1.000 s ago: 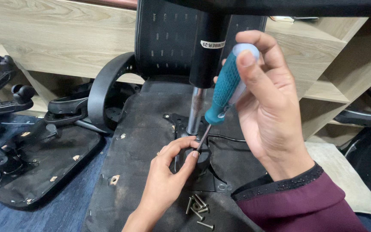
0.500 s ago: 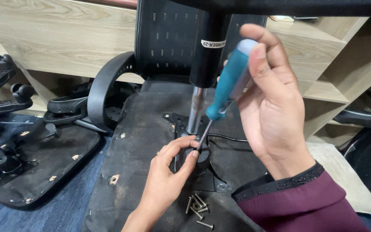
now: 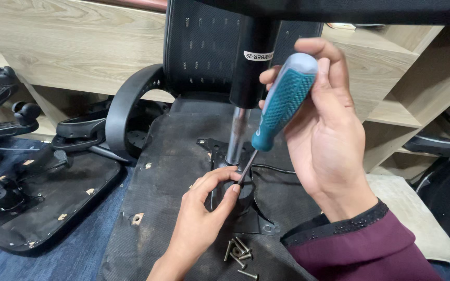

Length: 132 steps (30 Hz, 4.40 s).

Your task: The person uses a screwdriver to tighten screws on the underside of an office chair seat, securing the central gas lift column to the seat base. They repeatedly adjust the screwdriver and reposition their hands to tighten multiple fasteners around the central mounting plate.

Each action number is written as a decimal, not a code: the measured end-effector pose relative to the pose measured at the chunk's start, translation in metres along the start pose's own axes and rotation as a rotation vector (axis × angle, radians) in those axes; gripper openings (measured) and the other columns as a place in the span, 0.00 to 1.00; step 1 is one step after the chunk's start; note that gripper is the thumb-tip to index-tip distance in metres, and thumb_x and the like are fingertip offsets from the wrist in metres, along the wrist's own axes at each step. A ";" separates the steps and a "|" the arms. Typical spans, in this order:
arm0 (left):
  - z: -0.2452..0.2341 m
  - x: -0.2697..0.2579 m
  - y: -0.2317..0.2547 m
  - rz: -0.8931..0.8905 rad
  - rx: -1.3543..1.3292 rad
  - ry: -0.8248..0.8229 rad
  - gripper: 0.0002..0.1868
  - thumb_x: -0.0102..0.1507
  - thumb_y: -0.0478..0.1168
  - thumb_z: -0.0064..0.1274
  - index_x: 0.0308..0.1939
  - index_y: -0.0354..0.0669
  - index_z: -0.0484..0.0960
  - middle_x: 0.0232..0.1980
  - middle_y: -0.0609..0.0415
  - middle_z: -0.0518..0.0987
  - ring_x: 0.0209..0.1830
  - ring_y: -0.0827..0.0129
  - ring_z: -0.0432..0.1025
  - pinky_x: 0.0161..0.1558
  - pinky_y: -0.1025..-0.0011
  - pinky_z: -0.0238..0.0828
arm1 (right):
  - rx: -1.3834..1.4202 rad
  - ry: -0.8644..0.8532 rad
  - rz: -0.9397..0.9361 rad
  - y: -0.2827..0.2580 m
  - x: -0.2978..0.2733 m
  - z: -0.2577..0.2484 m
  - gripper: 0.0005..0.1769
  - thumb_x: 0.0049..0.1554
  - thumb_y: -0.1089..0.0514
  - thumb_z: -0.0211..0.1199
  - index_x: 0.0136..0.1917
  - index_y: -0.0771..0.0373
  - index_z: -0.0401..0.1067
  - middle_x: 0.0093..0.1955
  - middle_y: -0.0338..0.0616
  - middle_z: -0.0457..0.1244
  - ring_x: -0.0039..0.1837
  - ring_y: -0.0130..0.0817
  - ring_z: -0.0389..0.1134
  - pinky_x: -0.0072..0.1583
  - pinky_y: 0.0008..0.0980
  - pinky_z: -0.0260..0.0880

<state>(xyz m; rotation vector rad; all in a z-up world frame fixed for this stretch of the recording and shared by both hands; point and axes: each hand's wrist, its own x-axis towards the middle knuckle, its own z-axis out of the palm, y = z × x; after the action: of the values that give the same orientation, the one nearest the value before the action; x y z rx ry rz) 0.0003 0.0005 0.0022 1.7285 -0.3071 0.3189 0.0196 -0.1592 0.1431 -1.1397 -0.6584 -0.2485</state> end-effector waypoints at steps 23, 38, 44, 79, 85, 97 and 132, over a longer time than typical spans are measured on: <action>0.000 -0.001 0.000 0.000 -0.013 -0.001 0.11 0.61 0.40 0.58 0.46 0.44 0.86 0.58 0.56 0.86 0.62 0.64 0.77 0.66 0.64 0.63 | 0.003 -0.068 -0.066 -0.003 0.000 0.006 0.17 0.68 0.50 0.58 0.68 0.48 0.62 0.54 0.37 0.67 0.54 0.25 0.68 0.58 0.30 0.71; 0.001 -0.001 -0.001 -0.006 -0.002 0.007 0.11 0.61 0.40 0.58 0.46 0.44 0.86 0.58 0.56 0.86 0.63 0.63 0.77 0.66 0.64 0.64 | -0.030 0.056 0.024 0.001 -0.002 -0.002 0.18 0.69 0.45 0.53 0.67 0.55 0.62 0.54 0.40 0.67 0.59 0.27 0.69 0.62 0.33 0.72; 0.001 0.000 -0.002 0.006 -0.004 0.013 0.11 0.61 0.40 0.58 0.46 0.44 0.86 0.58 0.56 0.86 0.62 0.63 0.76 0.65 0.64 0.64 | -0.100 0.010 -0.050 0.003 -0.002 -0.005 0.14 0.76 0.54 0.56 0.71 0.59 0.64 0.53 0.38 0.61 0.56 0.27 0.63 0.60 0.34 0.67; 0.002 0.000 -0.003 0.106 0.031 0.049 0.11 0.60 0.39 0.60 0.46 0.43 0.85 0.56 0.54 0.86 0.60 0.61 0.78 0.62 0.65 0.66 | -0.046 0.073 0.026 0.003 -0.001 -0.008 0.17 0.72 0.51 0.50 0.71 0.56 0.64 0.56 0.37 0.64 0.55 0.25 0.67 0.59 0.31 0.69; -0.004 0.004 0.017 0.014 0.120 0.018 0.13 0.59 0.42 0.61 0.47 0.45 0.84 0.50 0.53 0.87 0.53 0.61 0.81 0.55 0.68 0.72 | -0.089 0.053 0.020 -0.002 0.000 -0.008 0.16 0.70 0.52 0.52 0.69 0.52 0.63 0.55 0.37 0.65 0.56 0.24 0.65 0.60 0.31 0.66; 0.002 0.003 0.026 0.027 0.300 0.043 0.32 0.51 0.53 0.70 0.56 0.47 0.82 0.48 0.47 0.86 0.51 0.56 0.80 0.52 0.63 0.73 | -0.239 0.005 -0.032 -0.013 0.002 -0.023 0.15 0.70 0.55 0.57 0.68 0.57 0.66 0.52 0.31 0.61 0.57 0.22 0.64 0.60 0.32 0.67; 0.013 -0.012 0.050 -0.061 0.387 0.032 0.37 0.40 0.54 0.76 0.46 0.39 0.80 0.45 0.47 0.82 0.50 0.53 0.76 0.53 0.61 0.71 | -0.169 -0.029 -0.041 -0.008 0.008 -0.035 0.15 0.72 0.59 0.59 0.71 0.56 0.66 0.54 0.31 0.62 0.60 0.22 0.65 0.62 0.33 0.69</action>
<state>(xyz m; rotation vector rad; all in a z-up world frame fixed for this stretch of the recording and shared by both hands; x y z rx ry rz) -0.0289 -0.0211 0.0411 2.1062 -0.1748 0.3792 0.0347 -0.1926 0.1451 -1.2941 -0.6967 -0.3280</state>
